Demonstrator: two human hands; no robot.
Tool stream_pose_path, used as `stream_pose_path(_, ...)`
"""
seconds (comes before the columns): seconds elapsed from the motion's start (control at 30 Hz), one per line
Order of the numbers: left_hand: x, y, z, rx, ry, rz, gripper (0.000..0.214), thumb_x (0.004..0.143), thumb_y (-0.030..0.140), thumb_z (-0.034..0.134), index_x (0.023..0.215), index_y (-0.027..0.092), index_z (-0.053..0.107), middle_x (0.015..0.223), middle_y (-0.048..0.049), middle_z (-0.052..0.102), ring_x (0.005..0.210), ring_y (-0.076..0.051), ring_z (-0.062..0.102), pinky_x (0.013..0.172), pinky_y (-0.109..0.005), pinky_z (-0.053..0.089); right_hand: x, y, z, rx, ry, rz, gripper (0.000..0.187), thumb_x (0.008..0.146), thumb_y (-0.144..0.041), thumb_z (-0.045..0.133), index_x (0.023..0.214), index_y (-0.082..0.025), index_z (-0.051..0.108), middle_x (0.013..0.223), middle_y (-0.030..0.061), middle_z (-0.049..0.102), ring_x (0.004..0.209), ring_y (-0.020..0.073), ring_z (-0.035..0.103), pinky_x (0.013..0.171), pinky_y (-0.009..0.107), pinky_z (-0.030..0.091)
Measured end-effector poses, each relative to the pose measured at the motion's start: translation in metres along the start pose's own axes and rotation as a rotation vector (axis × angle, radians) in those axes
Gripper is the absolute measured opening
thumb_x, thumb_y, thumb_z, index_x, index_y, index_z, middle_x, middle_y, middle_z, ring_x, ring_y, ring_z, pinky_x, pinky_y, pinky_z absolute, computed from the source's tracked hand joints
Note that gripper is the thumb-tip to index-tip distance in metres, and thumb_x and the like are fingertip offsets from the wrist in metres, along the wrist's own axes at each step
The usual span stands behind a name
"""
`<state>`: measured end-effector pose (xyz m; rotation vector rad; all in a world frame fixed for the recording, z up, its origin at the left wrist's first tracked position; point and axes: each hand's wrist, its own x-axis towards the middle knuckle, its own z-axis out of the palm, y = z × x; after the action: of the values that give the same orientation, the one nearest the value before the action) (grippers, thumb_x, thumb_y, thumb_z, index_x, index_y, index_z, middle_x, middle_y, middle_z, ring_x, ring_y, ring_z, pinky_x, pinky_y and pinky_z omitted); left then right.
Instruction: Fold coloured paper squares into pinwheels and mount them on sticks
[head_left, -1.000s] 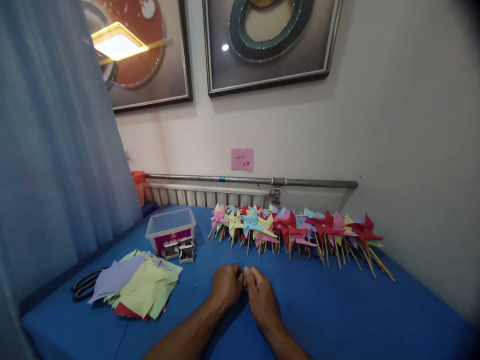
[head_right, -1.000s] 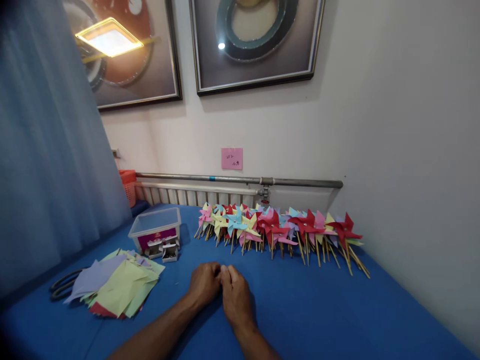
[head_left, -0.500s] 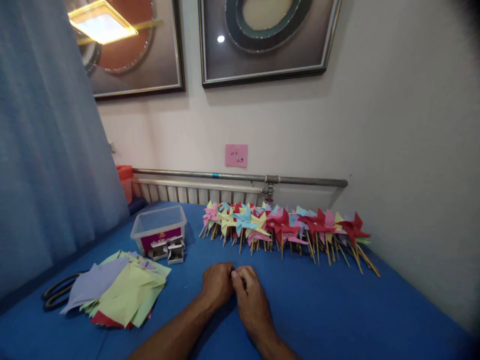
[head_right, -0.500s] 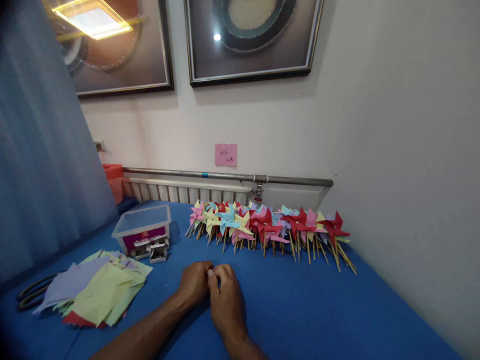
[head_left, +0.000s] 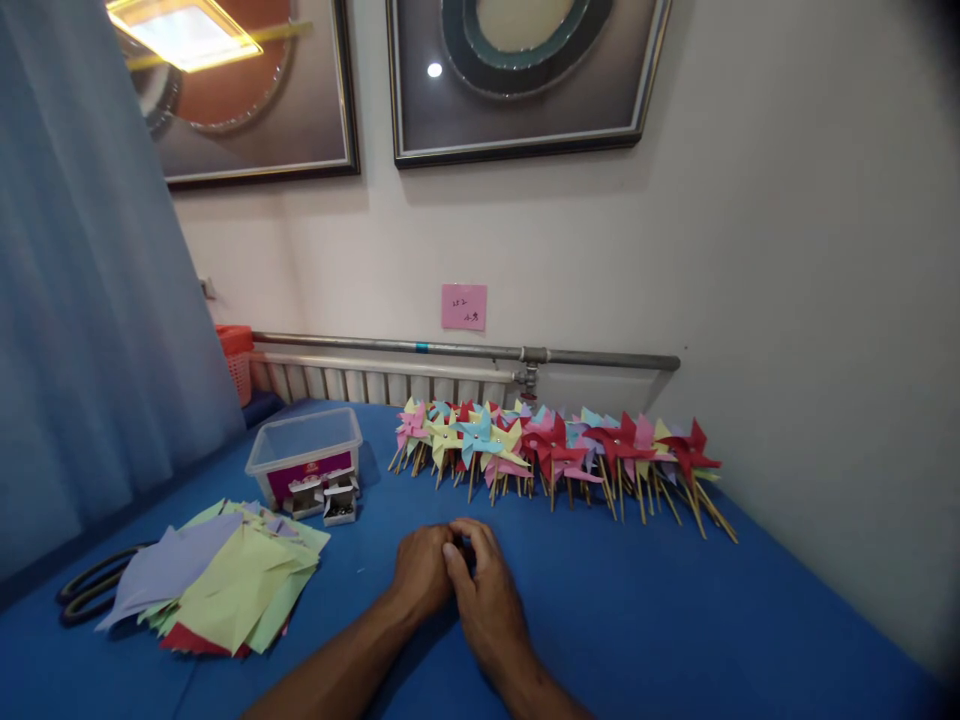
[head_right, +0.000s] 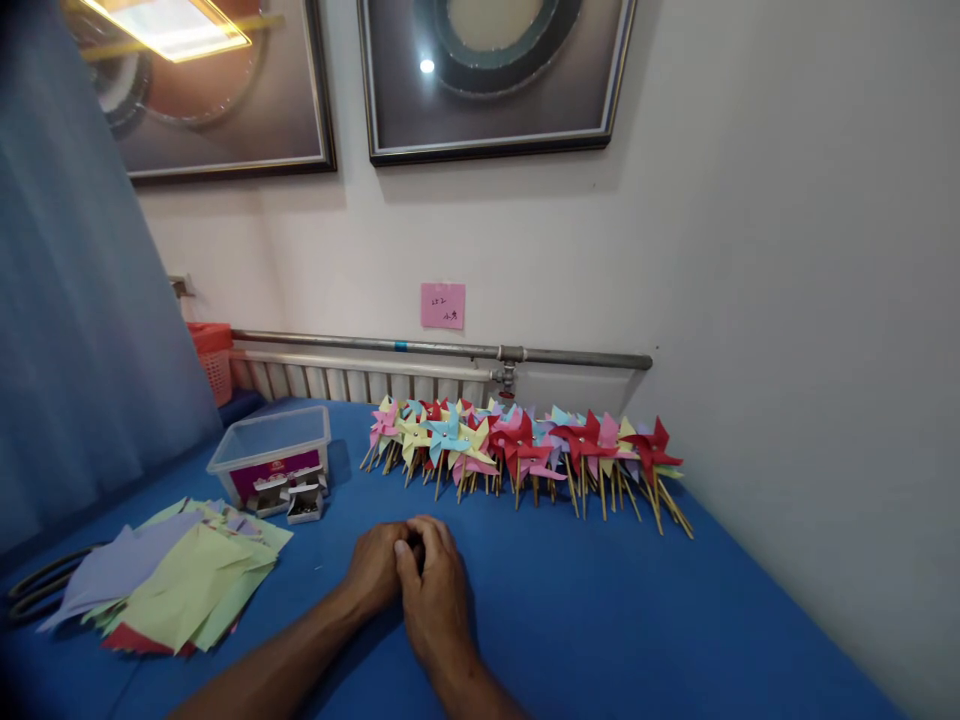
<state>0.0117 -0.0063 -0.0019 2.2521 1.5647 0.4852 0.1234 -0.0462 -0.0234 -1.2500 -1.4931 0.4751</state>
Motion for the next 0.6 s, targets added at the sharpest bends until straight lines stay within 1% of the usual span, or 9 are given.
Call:
stream_pose_path(0.17,-0.0024,0.0014,-0.0006,0.006,0.037,0.007,0.028,0.094,0.030,0.052,0.093,0.019,0.077,0.096,-0.0113,0.079,0.087,-0.023,0.073,0.070,-0.029,0.042,-0.0023,0.0022,0.0011,0.003,0.022,0.011,0.022,0.092,-0.030,0.056,0.109,-0.023,0.069,0.114,0.0079,0.071,0.110,0.0240,0.067,0.099,0.037,0.052)
stream_pose_path(0.33,-0.0025,0.0031,-0.0017,0.020,-0.005,-0.008,0.027,0.094,0.032,0.053,0.092,0.019,0.078,0.096,-0.0097,0.080,0.088,-0.022,0.073,0.070,-0.027,0.042,-0.0019,0.0013,0.0009,0.007,0.014,0.013,0.021,0.092,-0.029,0.055,0.107,-0.023,0.069,0.113,0.0075,0.071,0.108,0.0238,0.067,0.098,0.037,0.052)
stream_pose_path(0.6,-0.0032,0.0021,-0.0018,-0.009,0.008,0.029,0.027,0.093,0.031,0.053,0.095,0.022,0.079,0.098,-0.0076,0.080,0.092,-0.023,0.074,0.070,-0.027,0.041,-0.0028,-0.0014,-0.0001,0.008,0.028,0.003,0.018,0.092,-0.027,0.056,0.104,-0.024,0.069,0.109,0.0065,0.071,0.105,0.0232,0.068,0.095,0.036,0.053)
